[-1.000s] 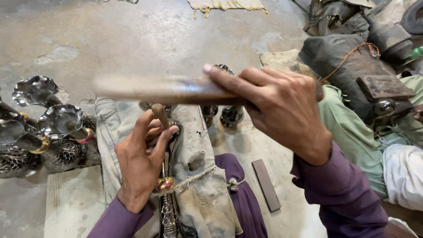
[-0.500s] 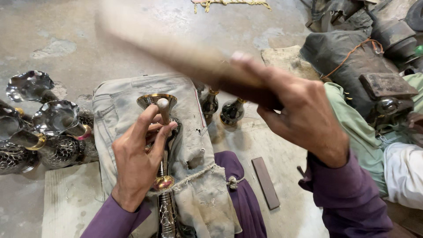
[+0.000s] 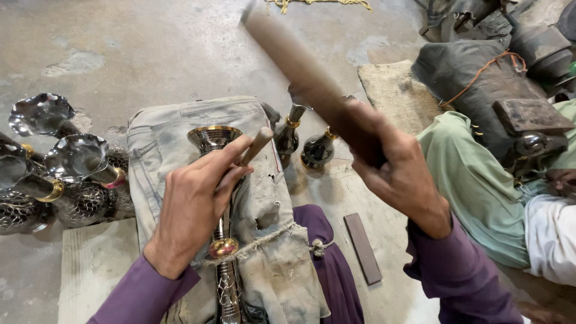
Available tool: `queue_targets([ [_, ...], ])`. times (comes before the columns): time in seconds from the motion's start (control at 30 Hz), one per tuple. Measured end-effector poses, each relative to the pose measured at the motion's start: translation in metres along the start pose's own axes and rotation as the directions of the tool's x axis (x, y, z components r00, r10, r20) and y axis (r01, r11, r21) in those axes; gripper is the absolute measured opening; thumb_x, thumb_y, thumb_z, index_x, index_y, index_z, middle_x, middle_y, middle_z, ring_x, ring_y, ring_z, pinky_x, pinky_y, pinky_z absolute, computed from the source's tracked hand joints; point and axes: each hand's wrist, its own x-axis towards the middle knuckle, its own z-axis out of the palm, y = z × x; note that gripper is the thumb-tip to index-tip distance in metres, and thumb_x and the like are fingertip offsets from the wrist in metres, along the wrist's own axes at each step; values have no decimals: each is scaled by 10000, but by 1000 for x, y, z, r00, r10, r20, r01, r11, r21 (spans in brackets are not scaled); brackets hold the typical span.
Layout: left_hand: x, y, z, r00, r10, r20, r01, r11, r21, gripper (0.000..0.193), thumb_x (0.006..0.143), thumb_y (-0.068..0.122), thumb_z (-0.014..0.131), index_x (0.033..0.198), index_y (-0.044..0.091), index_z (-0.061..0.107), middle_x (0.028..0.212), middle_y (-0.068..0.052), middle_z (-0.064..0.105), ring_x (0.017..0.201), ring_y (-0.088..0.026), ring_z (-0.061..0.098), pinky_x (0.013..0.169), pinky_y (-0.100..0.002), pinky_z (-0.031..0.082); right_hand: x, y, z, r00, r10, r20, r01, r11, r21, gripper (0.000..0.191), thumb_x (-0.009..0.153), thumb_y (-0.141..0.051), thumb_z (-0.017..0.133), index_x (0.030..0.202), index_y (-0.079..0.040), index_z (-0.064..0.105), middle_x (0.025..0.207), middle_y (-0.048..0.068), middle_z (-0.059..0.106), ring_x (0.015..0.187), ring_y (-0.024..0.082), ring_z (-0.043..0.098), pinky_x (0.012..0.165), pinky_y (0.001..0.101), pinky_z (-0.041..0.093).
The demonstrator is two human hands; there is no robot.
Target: The person sits on the floor holding a small punch against the engraved body of a brass vase and strikes the punch with a wooden mallet, working the patterned surface. Other finished vases and metal ornaments lie around the workspace.
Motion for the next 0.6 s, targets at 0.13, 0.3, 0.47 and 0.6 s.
queue_targets([
  [0.13, 10, 1, -1, 996, 5, 89, -6, 1000, 19, 462, 915, 142, 712, 1369, 173, 632, 971, -125, 771, 731, -275, 758, 626, -444, 579, -18, 14, 17, 991, 28, -132, -45, 990, -130, 639, 841, 44, 706, 1417, -216, 617, 1290, 74, 746, 996, 220, 778, 799, 335, 641],
  [0.3, 18, 2, -8, 977, 95, 190, -110, 991, 75, 459, 905, 158, 706, 1360, 162, 647, 988, -149, 764, 744, -351, 715, 605, -490, 549, -44, 22, 42, 976, 195, -98, -195, 981, 9, 603, 817, 15, 716, 1375, -171, 584, 1060, 118, 748, 884, 247, 733, 759, 362, 596],
  [0.47, 28, 0, -5, 949, 76, 306, -101, 993, 67, 464, 890, 178, 687, 1351, 212, 648, 947, -92, 789, 663, -248, 736, 606, -439, 576, -61, 29, 71, 955, 279, -98, -218, 888, 405, 594, 875, 6, 637, 1433, -124, 480, 962, 30, 678, 824, 130, 684, 725, 307, 609],
  [0.6, 33, -2, -1, 917, 42, 398, -92, 990, 108, 479, 857, 187, 686, 1333, 230, 653, 954, -63, 795, 587, -200, 723, 584, -399, 592, -78, 37, 86, 914, 389, -118, -330, 879, 344, 519, 850, 34, 619, 1350, -80, 536, 962, 53, 684, 817, 144, 683, 691, 305, 604],
])
